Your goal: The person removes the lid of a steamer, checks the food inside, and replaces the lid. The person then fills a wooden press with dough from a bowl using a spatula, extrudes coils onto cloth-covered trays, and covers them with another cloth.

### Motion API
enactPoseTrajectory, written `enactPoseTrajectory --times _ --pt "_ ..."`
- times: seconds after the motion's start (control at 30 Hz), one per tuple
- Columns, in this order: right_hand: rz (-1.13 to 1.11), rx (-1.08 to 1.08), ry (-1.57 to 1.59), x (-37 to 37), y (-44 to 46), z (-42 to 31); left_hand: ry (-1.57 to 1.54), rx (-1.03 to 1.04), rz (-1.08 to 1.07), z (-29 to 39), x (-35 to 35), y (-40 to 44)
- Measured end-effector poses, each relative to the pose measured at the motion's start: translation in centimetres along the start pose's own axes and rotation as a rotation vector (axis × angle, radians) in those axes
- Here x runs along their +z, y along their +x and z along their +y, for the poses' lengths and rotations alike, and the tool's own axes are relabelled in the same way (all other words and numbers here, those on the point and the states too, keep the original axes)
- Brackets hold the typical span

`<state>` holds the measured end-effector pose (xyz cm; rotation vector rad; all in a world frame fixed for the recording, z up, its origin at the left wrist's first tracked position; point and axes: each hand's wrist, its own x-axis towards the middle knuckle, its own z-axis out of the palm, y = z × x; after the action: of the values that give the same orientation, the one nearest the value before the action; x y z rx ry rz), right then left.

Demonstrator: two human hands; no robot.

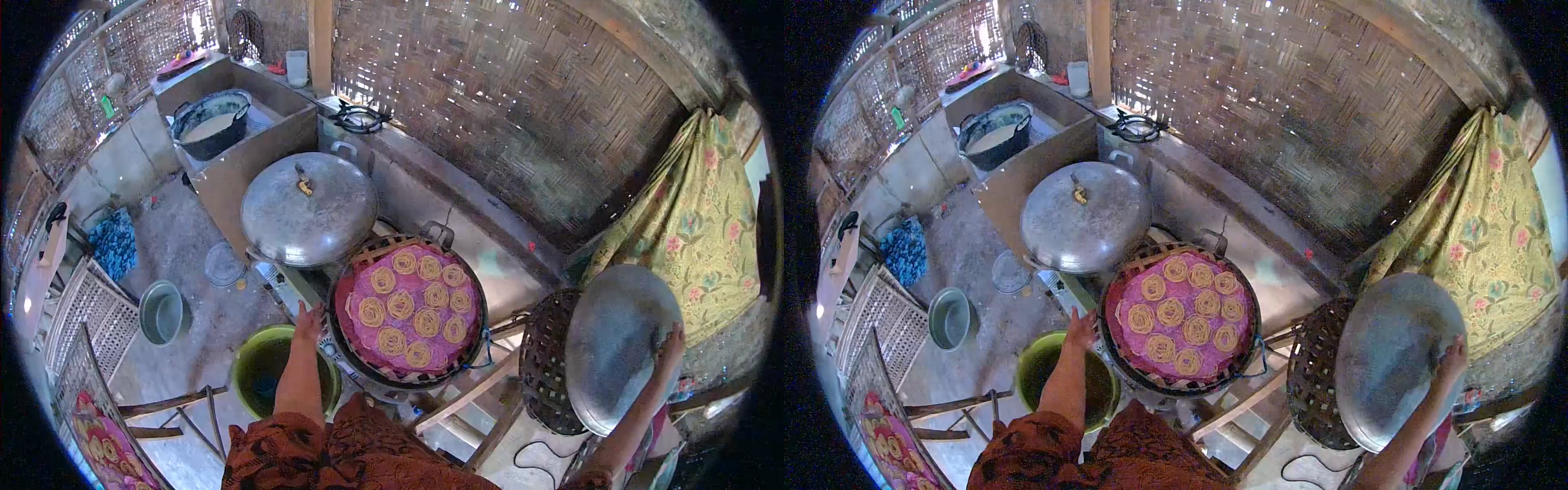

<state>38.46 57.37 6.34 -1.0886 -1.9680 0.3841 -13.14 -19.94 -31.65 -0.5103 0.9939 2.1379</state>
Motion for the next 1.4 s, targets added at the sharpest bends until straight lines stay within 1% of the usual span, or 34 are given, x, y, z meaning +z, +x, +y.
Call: enactPoseTrajectory --times 0.03,0.07,0.1,0.13,0.17,0.2,0.27,0.3,0.33,0.37,0.4,0.43,0.5,0.53,0.57,0.6,0.63,0.67,0.7,0.73,0.8,0.83,0.87,0.93,1.0,1.07,1.1,1.13,1.2,1.23,1.3,1.37,1.4 --pt "0.038 0.090 0.119 -1.1 -0.6 -3.4 -0.073 0.078 -0.069 0.0 0.3 0.3" --pt "0.079 0.183 0.238 -2.0 -1.9 -7.9 -0.374 0.168 -0.065 -0.4 -0.6 2.3" --pt "0.084 0.184 0.232 -3.0 -3.4 -12.0 -0.373 0.160 -0.068 0.0 0.1 1.7" --pt "0.100 0.247 0.319 -3.8 -5.1 -16.0 -0.490 0.187 0.068 1.0 1.4 0.4" --pt "0.116 0.310 0.408 -4.4 -5.8 -17.9 -0.604 0.214 0.206 1.7 2.3 -0.5" --pt "0.228 0.313 0.507 -4.5 -5.8 -17.6 -0.599 0.208 0.203 1.7 2.0 -0.3" --pt "0.219 0.323 0.522 -6.3 -6.5 -17.8 -0.324 -0.064 0.601 1.2 -0.6 1.4" --pt "0.205 0.333 0.541 -7.3 -7.0 -18.1 -0.318 -0.065 0.596 0.3 -3.2 2.9" --pt "0.236 0.338 0.536 -7.6 -7.9 -19.6 -0.395 -0.154 0.327 -0.6 -6.0 4.8" --pt "0.251 0.341 0.536 -8.0 -8.4 -19.7 -0.463 -0.247 0.056 -0.9 -7.1 6.0" --pt "0.249 0.352 0.535 -8.7 -9.0 -19.5 -0.547 -0.125 -0.063 -0.4 -4.2 3.7" --pt "0.245 0.364 0.532 -9.4 -9.6 -19.5 -0.602 0.016 0.002 0.5 -1.9 2.5" --pt "0.234 0.386 0.532 -10.3 -11.6 -21.4 -0.641 0.450 0.368 3.1 3.2 -0.7" --pt "0.258 0.411 0.550 -10.4 -12.9 -22.7 -0.582 0.693 0.485 4.4 5.8 -2.2" --pt "0.285 0.437 0.570 -10.8 -13.7 -23.4 -0.471 0.873 0.508 5.4 8.4 -3.5" --pt "0.249 0.450 0.561 -11.6 -14.5 -23.2 -0.228 0.954 0.441 5.8 10.7 -4.1" --pt "0.266 0.458 0.557 -12.1 -15.1 -22.7 -0.002 1.052 0.378 6.2 12.9 -4.8" --pt "0.244 0.417 0.563 -12.5 -15.9 -22.1 0.467 1.198 0.239 6.0 15.0 -5.0" --pt "0.220 0.378 0.566 -13.2 -16.8 -21.6 0.745 1.210 0.028 5.6 17.5 -4.9" --pt "0.252 0.391 0.521 -12.9 -17.8 -23.2 1.015 1.206 -0.194 4.6 19.7 -4.7" --pt "0.256 0.395 0.471 -12.5 -19.5 -25.3 1.427 1.288 -0.469 -0.2 21.8 -4.4" --pt "0.244 0.387 0.429 -12.7 -20.2 -25.7 1.876 1.058 -0.452 -1.7 24.7 -7.6" --pt "0.226 0.380 0.395 -13.2 -20.8 -25.4 2.299 0.777 -0.412 -3.1 27.5 -10.9" --pt "0.238 0.369 0.400 -13.7 -22.2 -25.2 2.528 1.006 -0.427 -7.6 28.3 -11.9" --pt "0.202 0.335 0.423 -14.2 -23.3 -25.5 2.319 0.957 -0.424 -13.5 30.2 -9.7" --pt "0.226 0.365 0.374 -14.8 -24.3 -26.5 2.034 1.100 -0.584 -19.3 31.8 -8.3" --pt "0.234 0.394 0.332 -15.2 -24.7 -26.6 2.088 1.214 -0.721 -22.5 30.9 -7.3" --pt "0.231 0.405 0.364 -15.6 -24.9 -26.4 2.124 1.338 -0.859 -25.8 29.9 -6.2" --pt "0.237 0.397 0.357 -16.5 -25.7 -26.4 1.957 1.693 -0.815 -30.9 28.0 -3.0" --pt "0.236 0.386 0.356 -17.0 -26.0 -26.5 2.113 1.785 -0.677 -31.6 28.1 -2.6" --pt "0.280 0.410 0.332 -17.7 -26.5 -26.7 2.252 1.871 -0.520 -32.4 28.8 -2.1" --pt "0.283 0.418 0.353 -18.6 -27.2 -26.9 2.366 1.108 -0.913 -32.1 29.5 -1.6" --pt "0.265 0.412 0.351 -18.9 -27.4 -27.3 2.318 0.908 -0.789 -27.7 32.4 -5.3"
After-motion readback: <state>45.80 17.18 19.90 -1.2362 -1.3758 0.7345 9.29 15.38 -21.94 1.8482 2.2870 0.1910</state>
